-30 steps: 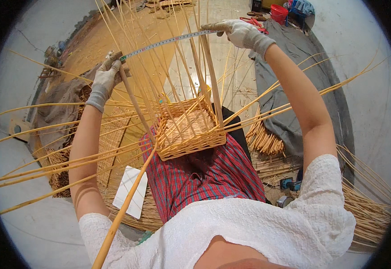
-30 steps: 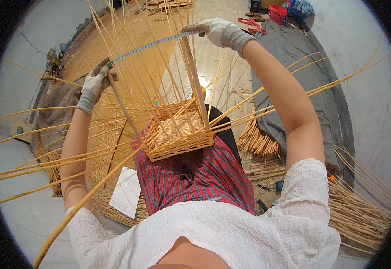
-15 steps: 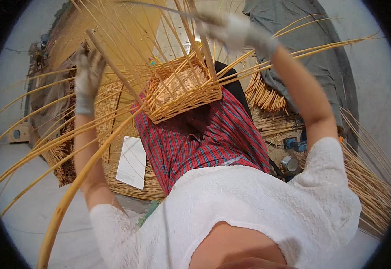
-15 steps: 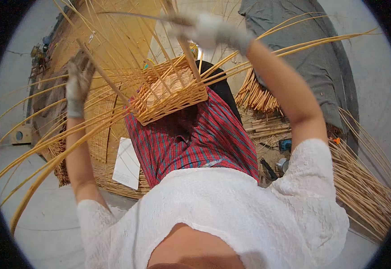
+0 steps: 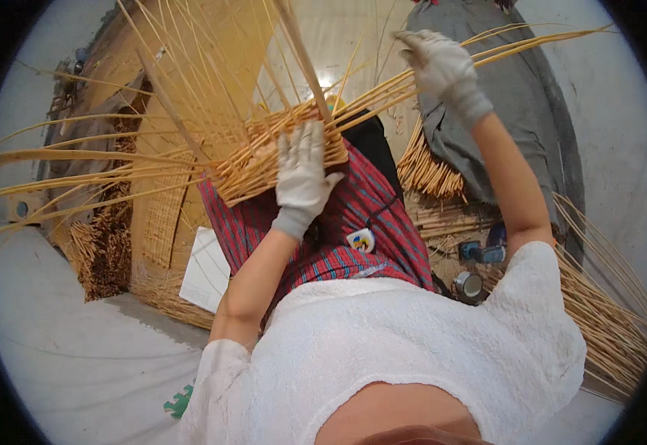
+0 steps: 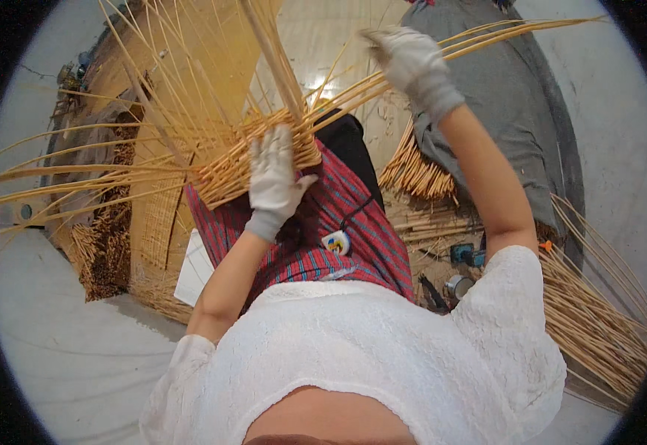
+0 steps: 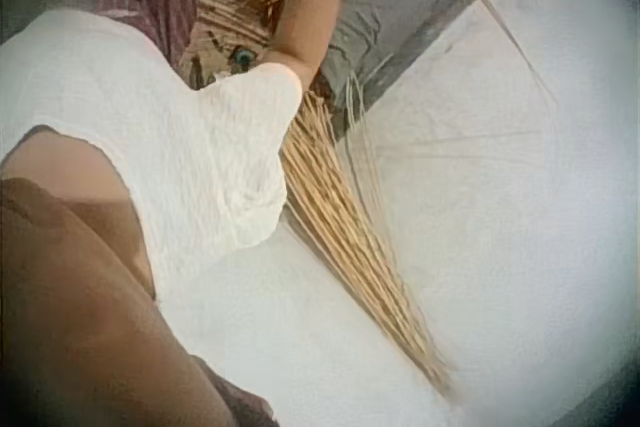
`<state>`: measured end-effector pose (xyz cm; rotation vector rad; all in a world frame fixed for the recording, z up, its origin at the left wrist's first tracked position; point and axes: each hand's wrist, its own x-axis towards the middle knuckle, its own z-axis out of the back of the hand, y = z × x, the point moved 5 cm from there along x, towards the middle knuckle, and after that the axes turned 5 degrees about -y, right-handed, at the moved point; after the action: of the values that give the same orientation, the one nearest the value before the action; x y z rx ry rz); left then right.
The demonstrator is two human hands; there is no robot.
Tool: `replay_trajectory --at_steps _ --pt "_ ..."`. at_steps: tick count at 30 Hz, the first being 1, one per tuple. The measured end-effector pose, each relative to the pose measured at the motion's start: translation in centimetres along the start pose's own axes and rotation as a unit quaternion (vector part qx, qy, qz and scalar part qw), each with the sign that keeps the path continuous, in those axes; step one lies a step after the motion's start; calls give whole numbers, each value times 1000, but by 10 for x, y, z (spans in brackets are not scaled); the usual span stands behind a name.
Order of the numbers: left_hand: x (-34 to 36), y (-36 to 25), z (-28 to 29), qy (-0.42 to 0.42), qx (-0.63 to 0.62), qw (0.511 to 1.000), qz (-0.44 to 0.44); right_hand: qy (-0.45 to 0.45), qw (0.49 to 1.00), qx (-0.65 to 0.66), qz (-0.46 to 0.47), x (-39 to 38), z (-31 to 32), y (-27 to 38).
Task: Weaving a wicker basket using long straw reeds and measuring with a tape.
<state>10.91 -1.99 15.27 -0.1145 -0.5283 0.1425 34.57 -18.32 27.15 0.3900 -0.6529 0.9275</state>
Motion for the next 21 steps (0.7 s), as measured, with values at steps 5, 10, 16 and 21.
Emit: replay_trajectory --at_steps 5,10,16,21 --pt "36 9 -34 3 27 999 16 225 969 -9 103 3 -94 -63" --pt "30 13 -27 -63 6 996 -56 360 907 218 -29 -42 -134 -79" --pt "33 8 -25 -36 46 994 -88 252 807 401 -351 -135 -123 -38" --pt "34 10 -23 -12 -32 999 -42 46 983 171 -51 -126 -107 -54"
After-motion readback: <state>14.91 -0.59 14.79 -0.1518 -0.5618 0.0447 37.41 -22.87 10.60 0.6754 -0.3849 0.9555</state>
